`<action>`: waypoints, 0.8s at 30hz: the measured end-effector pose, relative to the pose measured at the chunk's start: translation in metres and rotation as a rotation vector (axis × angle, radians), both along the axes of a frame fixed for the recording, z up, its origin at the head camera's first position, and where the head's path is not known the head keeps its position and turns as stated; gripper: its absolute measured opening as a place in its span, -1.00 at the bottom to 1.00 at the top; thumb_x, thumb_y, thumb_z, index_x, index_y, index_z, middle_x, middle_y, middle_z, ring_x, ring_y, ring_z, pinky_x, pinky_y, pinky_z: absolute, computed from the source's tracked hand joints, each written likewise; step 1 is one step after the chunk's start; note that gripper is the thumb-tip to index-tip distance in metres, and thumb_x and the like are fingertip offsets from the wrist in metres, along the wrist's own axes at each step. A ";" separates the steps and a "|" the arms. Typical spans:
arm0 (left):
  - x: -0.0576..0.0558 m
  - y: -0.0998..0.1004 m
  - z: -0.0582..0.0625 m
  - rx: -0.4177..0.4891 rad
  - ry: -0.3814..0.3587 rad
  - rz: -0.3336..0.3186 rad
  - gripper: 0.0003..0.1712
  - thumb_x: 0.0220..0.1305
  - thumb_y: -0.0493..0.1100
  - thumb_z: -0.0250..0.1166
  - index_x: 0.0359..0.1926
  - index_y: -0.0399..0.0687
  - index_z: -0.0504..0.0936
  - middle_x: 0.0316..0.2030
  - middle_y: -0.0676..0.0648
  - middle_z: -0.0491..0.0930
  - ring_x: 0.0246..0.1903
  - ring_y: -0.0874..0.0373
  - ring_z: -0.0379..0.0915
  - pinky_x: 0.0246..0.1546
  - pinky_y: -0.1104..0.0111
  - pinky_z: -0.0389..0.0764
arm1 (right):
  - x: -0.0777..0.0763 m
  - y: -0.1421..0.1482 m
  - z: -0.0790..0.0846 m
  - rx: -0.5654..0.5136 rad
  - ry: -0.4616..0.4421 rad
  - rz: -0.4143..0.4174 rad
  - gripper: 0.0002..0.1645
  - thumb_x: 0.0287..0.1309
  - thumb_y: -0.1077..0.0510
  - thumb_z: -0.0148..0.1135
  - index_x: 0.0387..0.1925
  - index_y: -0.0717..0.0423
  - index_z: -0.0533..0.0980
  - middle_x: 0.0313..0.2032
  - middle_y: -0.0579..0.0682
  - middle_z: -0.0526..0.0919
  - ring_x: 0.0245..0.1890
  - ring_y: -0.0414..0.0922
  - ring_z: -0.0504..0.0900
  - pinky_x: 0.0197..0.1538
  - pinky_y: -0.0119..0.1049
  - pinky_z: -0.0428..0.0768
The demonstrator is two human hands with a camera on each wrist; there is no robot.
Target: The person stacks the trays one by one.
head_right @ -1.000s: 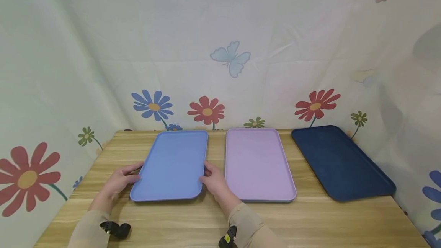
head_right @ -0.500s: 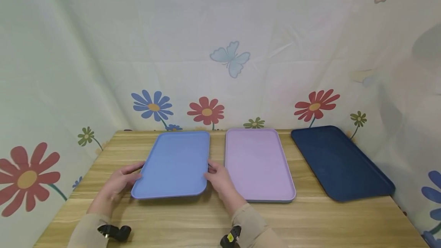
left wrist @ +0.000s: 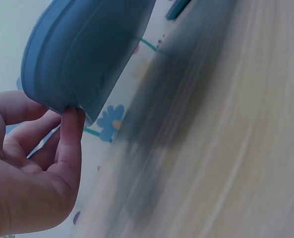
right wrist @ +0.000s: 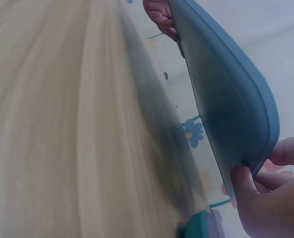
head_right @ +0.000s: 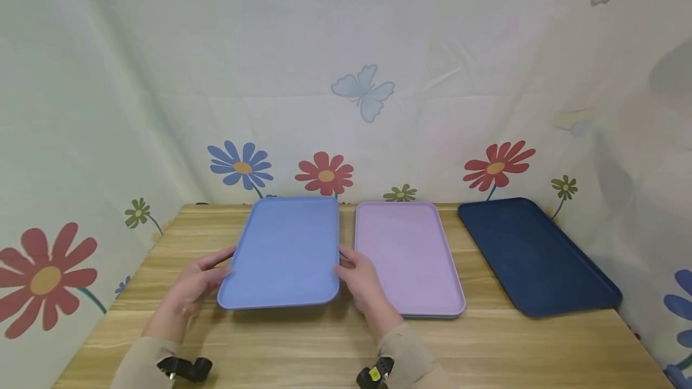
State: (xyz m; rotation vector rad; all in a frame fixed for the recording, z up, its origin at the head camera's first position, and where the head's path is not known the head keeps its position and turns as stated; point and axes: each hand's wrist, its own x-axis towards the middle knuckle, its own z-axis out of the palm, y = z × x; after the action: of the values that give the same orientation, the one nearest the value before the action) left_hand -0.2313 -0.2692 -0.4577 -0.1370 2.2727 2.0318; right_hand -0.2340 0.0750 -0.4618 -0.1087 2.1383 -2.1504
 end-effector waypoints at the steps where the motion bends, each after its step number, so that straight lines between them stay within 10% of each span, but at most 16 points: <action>1: 0.000 0.002 0.001 0.008 0.007 -0.003 -0.33 0.28 -0.33 0.30 0.39 -0.26 0.34 0.37 -0.31 0.29 -0.16 0.24 0.57 -0.10 0.44 0.60 | 0.000 0.002 0.001 0.000 0.004 -0.008 -0.35 0.19 0.42 0.18 0.33 0.44 0.30 0.25 0.40 0.42 0.23 0.25 0.44 0.29 -0.01 0.42; 24: -0.002 0.066 0.005 0.187 0.055 0.019 -0.36 0.24 -0.48 0.23 0.35 -0.34 0.36 0.35 -0.31 0.32 -0.25 0.23 0.61 -0.14 0.41 0.62 | -0.001 0.057 0.014 -0.007 0.016 -0.070 -0.37 0.23 0.43 0.14 0.34 0.40 0.32 0.27 0.36 0.41 0.23 0.21 0.45 0.34 0.00 0.35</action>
State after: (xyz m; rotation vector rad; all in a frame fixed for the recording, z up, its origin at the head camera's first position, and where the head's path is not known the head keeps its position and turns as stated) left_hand -0.2332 -0.2032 -0.4524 -0.0898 2.1040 2.2710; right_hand -0.2345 0.1322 -0.4476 -0.0527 2.1741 -2.2024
